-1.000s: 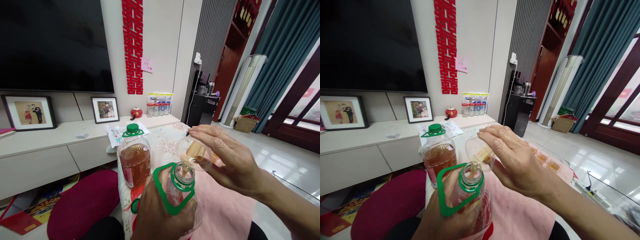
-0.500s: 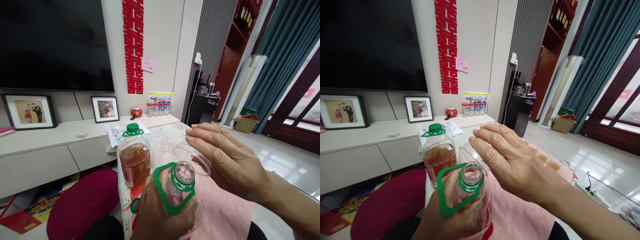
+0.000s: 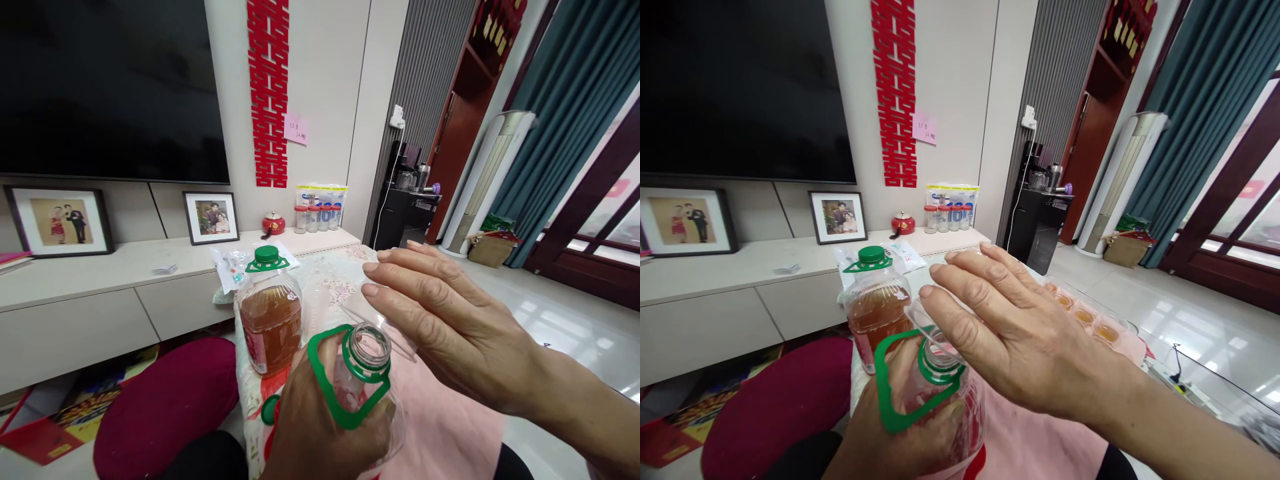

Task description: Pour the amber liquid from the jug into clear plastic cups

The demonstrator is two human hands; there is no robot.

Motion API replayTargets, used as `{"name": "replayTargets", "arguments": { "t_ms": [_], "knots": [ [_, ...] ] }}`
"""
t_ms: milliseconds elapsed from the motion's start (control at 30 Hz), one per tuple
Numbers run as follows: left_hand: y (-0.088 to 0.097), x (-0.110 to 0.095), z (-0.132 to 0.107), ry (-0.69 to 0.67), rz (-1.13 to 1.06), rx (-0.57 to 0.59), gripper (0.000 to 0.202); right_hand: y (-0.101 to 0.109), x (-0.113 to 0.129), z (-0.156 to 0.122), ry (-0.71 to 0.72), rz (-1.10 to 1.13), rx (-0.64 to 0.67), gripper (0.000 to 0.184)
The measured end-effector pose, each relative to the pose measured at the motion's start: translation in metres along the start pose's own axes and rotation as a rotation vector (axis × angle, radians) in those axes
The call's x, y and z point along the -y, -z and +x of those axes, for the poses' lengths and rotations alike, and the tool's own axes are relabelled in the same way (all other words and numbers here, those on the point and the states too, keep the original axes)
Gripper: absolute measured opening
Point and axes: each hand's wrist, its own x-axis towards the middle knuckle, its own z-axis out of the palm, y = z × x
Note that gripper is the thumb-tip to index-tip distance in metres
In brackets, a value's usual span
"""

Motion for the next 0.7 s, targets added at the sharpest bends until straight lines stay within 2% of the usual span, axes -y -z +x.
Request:
{"name": "replayTargets", "arguments": {
  "t_ms": [167,267,367,500,700],
  "knots": [
    [-0.0028,0.0042,-0.0030,-0.031,0.018,-0.018,0.013,0.0012,0.0016,0.0025,0.002,-0.001,0.001,0.034],
    [-0.0019,0.0076,-0.0068,0.035,0.067,-0.036,0.017,0.0020,0.0019,0.0032,0.003,-0.001,0.000,0.033],
    [0.0003,0.0073,-0.0088,0.086,0.025,0.002,0.026,0.0030,0.0019,0.0033,0.011,-0.006,0.015,0.035],
    [0.0002,0.0050,-0.0087,0.136,0.055,0.016,0.025,0.0049,0.0025,0.0044,0.011,-0.003,0.026,0.036],
    [-0.0017,0.0024,-0.0029,0.020,0.036,0.036,0.017,0.0043,0.0018,0.0031,0.020,-0.004,0.019,0.037]
  ]
}}
